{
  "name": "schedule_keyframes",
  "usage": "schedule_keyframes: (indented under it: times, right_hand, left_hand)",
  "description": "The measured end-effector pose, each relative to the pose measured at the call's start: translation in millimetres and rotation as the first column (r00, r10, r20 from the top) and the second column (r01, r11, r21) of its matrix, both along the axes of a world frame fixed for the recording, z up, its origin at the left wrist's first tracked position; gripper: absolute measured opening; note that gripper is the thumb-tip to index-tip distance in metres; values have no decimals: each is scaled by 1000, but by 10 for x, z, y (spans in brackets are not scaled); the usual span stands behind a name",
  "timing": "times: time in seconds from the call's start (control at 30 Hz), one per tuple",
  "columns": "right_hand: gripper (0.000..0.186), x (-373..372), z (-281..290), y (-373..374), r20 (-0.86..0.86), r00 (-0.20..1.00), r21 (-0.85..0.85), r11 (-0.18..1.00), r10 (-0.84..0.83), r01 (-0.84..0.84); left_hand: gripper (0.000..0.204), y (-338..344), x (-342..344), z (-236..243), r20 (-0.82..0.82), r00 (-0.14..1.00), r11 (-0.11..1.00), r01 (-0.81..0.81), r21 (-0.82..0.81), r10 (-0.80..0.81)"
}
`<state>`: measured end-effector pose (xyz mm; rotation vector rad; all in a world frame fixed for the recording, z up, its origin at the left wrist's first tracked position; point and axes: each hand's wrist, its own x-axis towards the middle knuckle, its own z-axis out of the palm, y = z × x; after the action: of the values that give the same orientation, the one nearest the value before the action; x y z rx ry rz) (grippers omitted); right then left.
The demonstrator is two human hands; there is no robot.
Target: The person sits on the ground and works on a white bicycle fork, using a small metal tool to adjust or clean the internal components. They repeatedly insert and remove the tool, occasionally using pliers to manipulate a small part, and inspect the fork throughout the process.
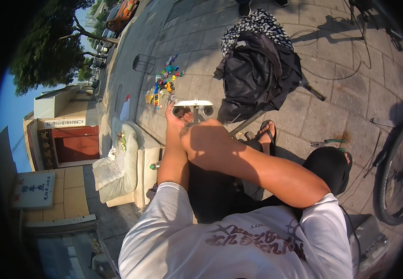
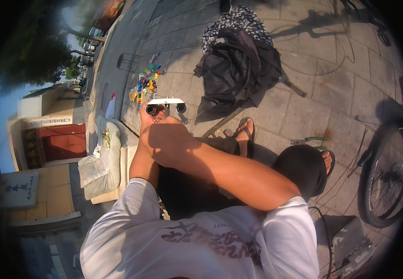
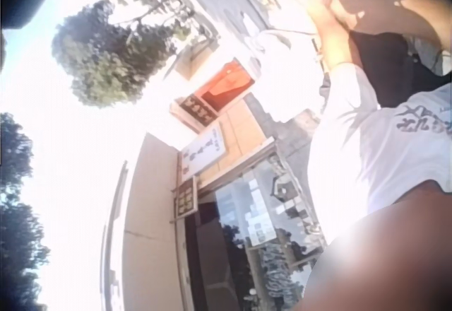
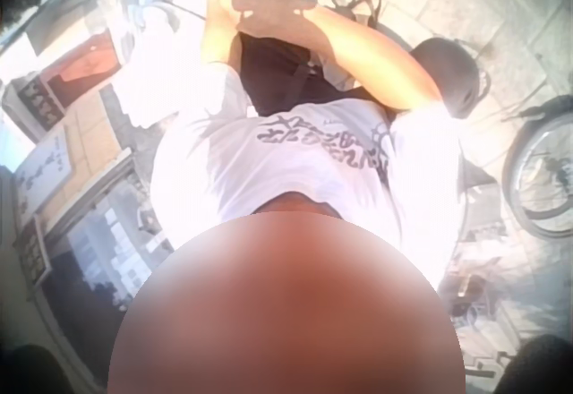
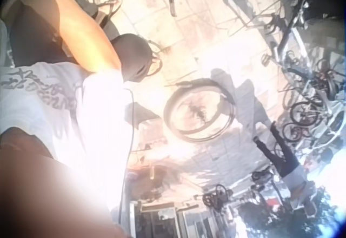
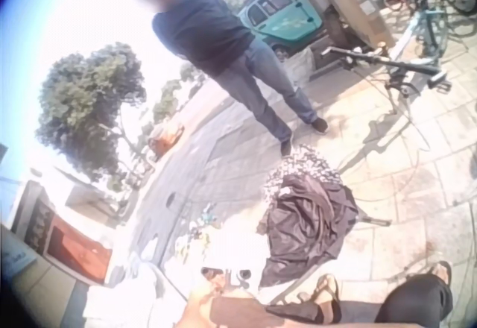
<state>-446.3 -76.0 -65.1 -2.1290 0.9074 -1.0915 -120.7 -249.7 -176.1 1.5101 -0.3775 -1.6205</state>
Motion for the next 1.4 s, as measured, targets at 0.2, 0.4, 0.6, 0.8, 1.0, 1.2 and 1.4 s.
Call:
schedule_keyframes:
  times: [0.2,0.4,0.6,0.8,1.0,1.2,1.4]
  right_hand:
    - [20,29,-68,21,75,997,-49,999,-15,18]
    - [18,-21,-87,-44,64,997,-55,998,-32,36]
    - [16,-45,-111,-97,21,996,-16,996,-82,82]
    - [17,4,-176,-91,35,990,-77,987,-137,140]
    - [20,92,-210,-76,-20,999,-172,984,-39,35]
    - [16,108,-279,-30,167,977,77,990,-132,120]
    - [21,384,-410,-126,254,921,449,879,-294,156]
  left_hand:
    - [53,-27,-38,-46,-23,989,990,-142,24,143]
    - [52,-5,-16,76,74,995,998,65,27,-67]
    - [51,-67,-26,41,66,998,999,-2,49,-1]
    - [49,-44,-67,25,43,999,999,26,24,-27]
    - [50,-66,-40,113,-49,995,984,96,149,-90]
    - [49,-69,-101,57,34,999,997,6,77,-9]
    - [48,-61,-222,23,149,989,999,-11,-45,17]
